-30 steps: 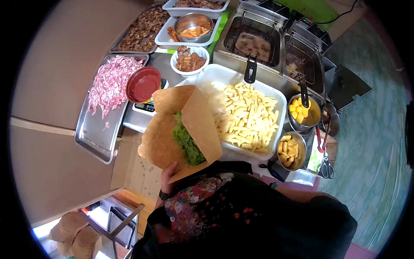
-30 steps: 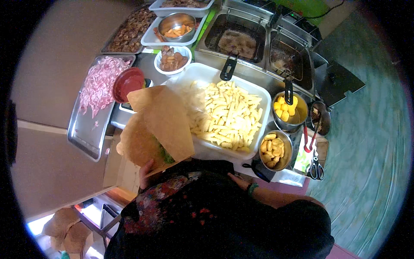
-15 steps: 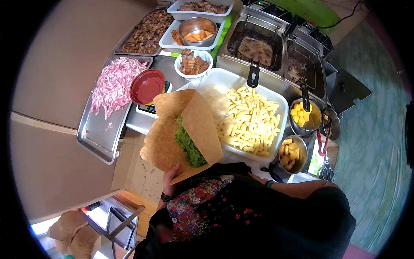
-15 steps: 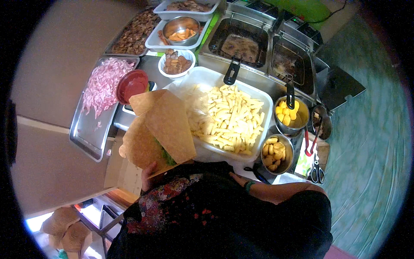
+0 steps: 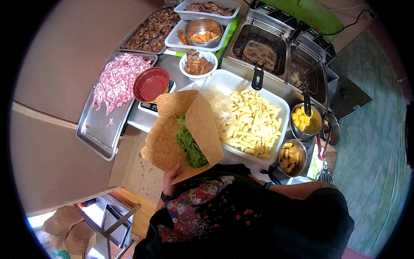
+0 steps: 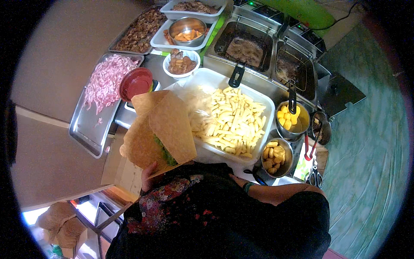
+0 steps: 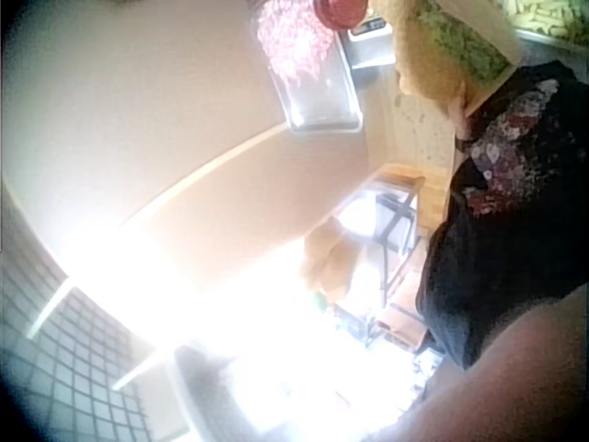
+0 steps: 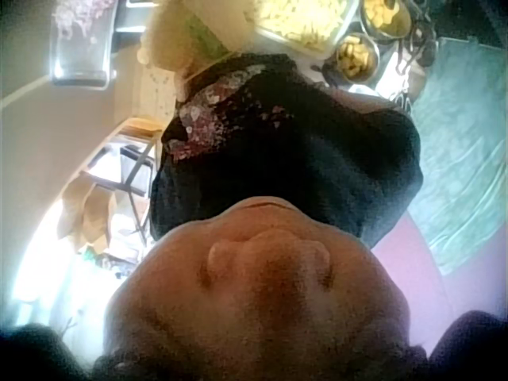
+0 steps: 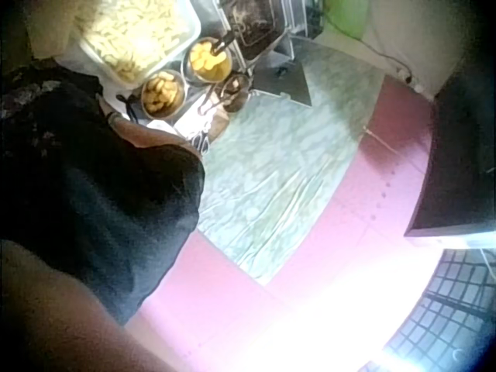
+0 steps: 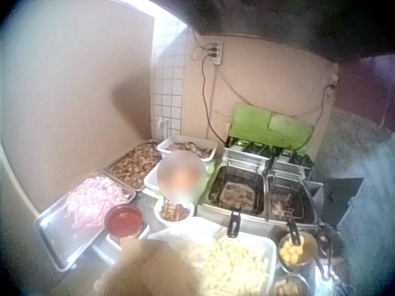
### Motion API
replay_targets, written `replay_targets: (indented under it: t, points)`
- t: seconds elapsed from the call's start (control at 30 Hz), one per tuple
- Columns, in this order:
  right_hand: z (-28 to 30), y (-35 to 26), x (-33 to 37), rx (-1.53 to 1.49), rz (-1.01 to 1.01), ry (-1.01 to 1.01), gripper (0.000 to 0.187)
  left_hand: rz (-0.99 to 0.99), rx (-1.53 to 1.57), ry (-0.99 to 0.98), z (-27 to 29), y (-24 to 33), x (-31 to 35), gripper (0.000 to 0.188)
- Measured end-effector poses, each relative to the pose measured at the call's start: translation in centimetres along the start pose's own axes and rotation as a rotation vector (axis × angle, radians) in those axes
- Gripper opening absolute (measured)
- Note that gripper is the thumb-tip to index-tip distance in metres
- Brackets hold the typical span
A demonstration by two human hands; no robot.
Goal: The person uses gloved hands and tongs to place meat, fries, and yellow items from containers onto a scale, then transfers them into a paper bag with lettuce.
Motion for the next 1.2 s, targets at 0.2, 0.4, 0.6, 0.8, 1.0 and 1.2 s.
replay_targets:
  t: [0.2, 0.4, 0.6, 0.8, 1.0, 1.2]
  points:
    - [1.3, -3.4, 1.1, -0.011, -0.124, -0.159, 0.067, -0.044, -0.050, 0.043, 0.0, 0.1, -0.3, 0.040]
    - [0.6, -2.1, 0.8, -0.019, -0.013, -0.056, 0.064, -0.059, -0.013, 0.007, -0.3, 0.1, -0.1, 0.033]
    - [0.7, -2.2, 0.3, -0.015, -0.061, -0.088, 0.062, -0.079, 0.007, 0.029, 0.7, -0.1, -0.1, 0.033]
    - [0.8, -2.1, 0.3, -0.034, -0.116, -0.078, 0.060, -0.018, -0.015, 0.043, 1.7, -0.2, -0.4, 0.033]
    - [0.4, -1.5, 0.0, -0.162, -0.187, -0.080, 0.061, 0.005, -0.035, 0.050, 1.8, -0.2, -0.3, 0.033]
    - [-0.7, 0.4, -0.7, -0.335, -0.371, -0.157, 0.061, 0.016, -0.112, 0.091, 0.7, 0.2, 0.2, 0.032]
Point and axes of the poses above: each hand's wrist, its own x-axis away from the middle knuckle, its own z-axis out of the back of the hand, y = z × x, the point moved 5 cm from there along -x, towards the middle knuckle, and after that the axes turned 14 degrees about x, right-handed, at the moved point
